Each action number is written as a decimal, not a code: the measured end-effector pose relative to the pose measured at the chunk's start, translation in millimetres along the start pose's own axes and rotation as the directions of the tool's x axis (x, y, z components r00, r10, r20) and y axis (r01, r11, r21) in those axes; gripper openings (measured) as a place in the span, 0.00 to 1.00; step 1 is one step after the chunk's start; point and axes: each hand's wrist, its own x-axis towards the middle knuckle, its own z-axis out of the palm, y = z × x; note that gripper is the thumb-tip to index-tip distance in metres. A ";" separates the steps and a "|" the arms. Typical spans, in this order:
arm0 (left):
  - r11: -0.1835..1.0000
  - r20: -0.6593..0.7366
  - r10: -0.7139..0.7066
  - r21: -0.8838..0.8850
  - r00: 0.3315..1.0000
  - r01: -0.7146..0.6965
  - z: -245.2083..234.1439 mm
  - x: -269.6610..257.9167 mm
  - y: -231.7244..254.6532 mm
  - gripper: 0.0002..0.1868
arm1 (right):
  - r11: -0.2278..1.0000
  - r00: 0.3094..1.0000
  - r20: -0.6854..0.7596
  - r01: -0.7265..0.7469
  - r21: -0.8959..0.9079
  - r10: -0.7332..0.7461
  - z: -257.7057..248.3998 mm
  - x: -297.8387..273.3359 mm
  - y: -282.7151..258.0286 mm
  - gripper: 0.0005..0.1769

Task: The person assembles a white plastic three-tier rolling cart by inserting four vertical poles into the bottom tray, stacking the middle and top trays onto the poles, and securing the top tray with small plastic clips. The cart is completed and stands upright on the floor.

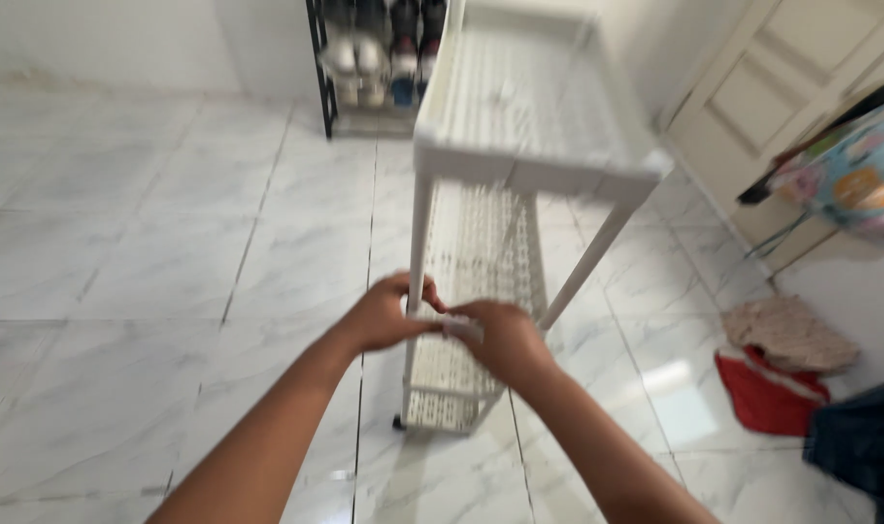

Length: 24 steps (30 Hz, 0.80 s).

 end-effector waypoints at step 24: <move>0.740 -0.179 0.047 0.667 0.983 0.087 -69.6 54.4 220.6 0.27 | 0.869 0.963 0.055 0.260 -0.421 -0.262 -204.5 169.5 -50.9 0.14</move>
